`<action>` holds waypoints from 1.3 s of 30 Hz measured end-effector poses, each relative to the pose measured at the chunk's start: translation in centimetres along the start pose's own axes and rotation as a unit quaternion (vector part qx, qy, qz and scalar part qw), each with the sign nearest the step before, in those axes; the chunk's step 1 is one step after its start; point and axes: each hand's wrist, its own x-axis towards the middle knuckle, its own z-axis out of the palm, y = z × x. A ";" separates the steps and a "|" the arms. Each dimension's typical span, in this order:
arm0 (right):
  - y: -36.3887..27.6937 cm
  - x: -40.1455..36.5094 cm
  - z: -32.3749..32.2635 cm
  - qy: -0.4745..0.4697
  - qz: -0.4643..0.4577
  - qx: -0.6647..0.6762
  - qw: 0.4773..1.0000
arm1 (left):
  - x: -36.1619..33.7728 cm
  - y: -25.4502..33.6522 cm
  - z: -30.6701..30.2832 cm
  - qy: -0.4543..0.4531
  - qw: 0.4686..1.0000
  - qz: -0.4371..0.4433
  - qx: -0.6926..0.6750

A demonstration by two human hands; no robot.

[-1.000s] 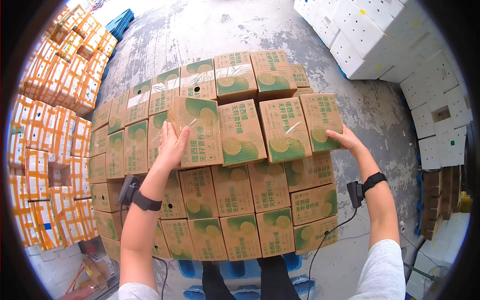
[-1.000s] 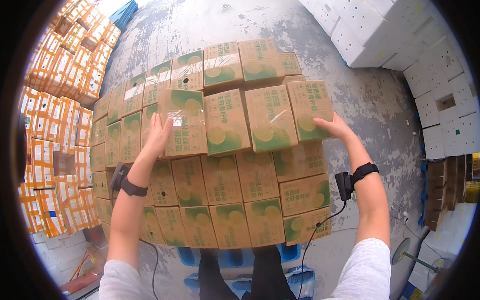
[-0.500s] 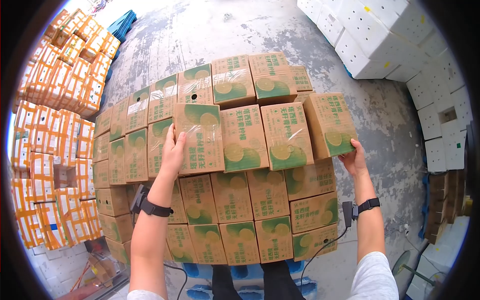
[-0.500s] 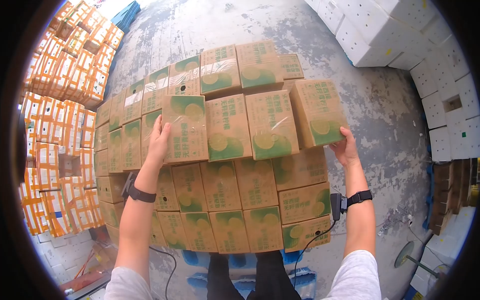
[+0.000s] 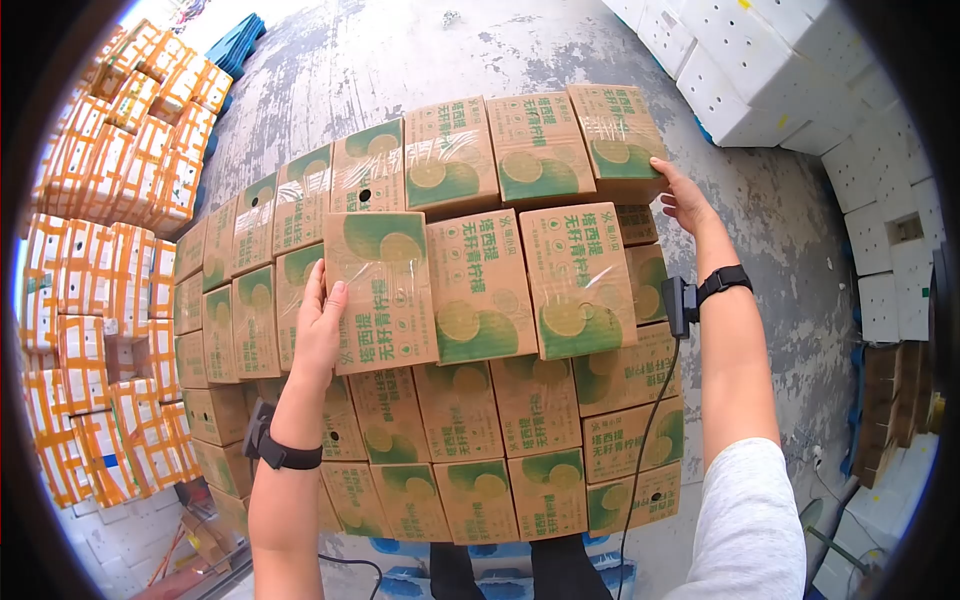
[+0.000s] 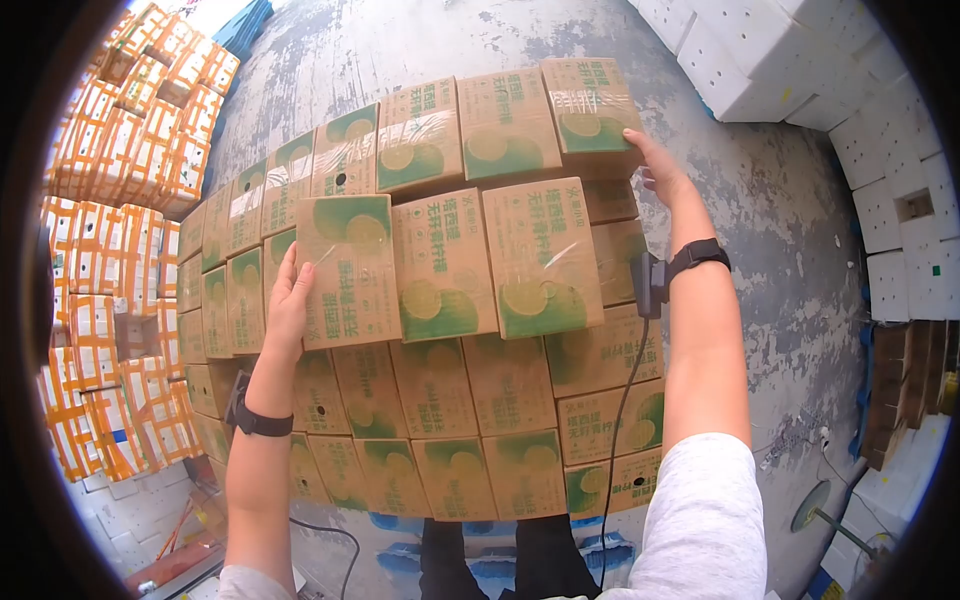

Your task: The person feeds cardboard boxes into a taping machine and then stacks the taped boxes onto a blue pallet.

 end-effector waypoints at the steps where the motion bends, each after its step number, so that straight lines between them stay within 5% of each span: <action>1: -1.1 -1.1 0.3 0.046 -0.032 -0.073 0.996 | 0.0 0.1 0.0 0.011 1.000 0.002 -0.003; 2: 1.5 1.5 -0.6 0.138 -0.135 -0.133 0.972 | -0.2 0.2 0.0 0.024 1.000 0.003 -0.005; 4: 1.1 -4.1 0.2 0.157 -0.188 -0.096 0.965 | -1.2 0.6 -0.2 0.035 0.999 -0.006 0.038; 8: 3.8 -15.2 1.9 -0.086 -0.008 -0.049 0.995 | -2.2 -0.4 1.1 0.033 0.999 -0.003 -0.027; 9: 6.3 -15.4 2.7 -0.179 -0.056 0.065 0.980 | -2.3 -0.5 1.4 0.020 0.995 -0.015 -0.094; 13: 6.3 -16.4 3.0 -0.088 -0.069 0.117 0.987 | -2.3 -3.0 3.8 -0.011 0.986 -0.042 -0.163; 14: 6.3 -16.5 2.9 -0.066 -0.040 0.180 0.981 | -2.1 -4.1 4.1 0.042 0.997 0.008 0.056; 16: 7.8 -15.9 3.2 -0.042 -0.051 0.174 0.983 | -2.0 -6.5 4.4 0.110 0.912 0.146 0.367; 17: 8.2 -15.6 3.0 -0.019 -0.065 0.169 0.983 | -2.7 -5.4 5.1 0.105 0.914 0.151 0.363; 19: 7.7 -15.7 3.3 -0.018 -0.072 0.164 0.984 | -4.6 -2.1 6.5 0.049 0.814 0.054 0.577; 26: 8.7 -15.9 8.0 -0.047 -0.110 0.112 0.986 | -4.7 -3.5 3.2 0.009 0.783 0.114 0.611; 29: 9.6 -17.6 8.6 0.111 -0.176 -0.021 0.978 | -5.0 -4.2 2.8 0.006 0.753 0.136 0.644; 33: 12.1 -30.3 8.9 0.264 -0.284 -0.086 0.918 | -5.1 -4.8 3.2 0.028 0.735 0.102 0.670; 35: 16.2 -39.4 10.4 0.234 -0.238 -0.011 0.943 | -5.6 -5.7 2.6 0.018 0.769 0.150 0.622; 39: 31.3 -57.9 15.7 0.158 -0.078 -0.140 0.974 | -12.5 -6.5 1.5 -0.047 0.746 0.305 0.589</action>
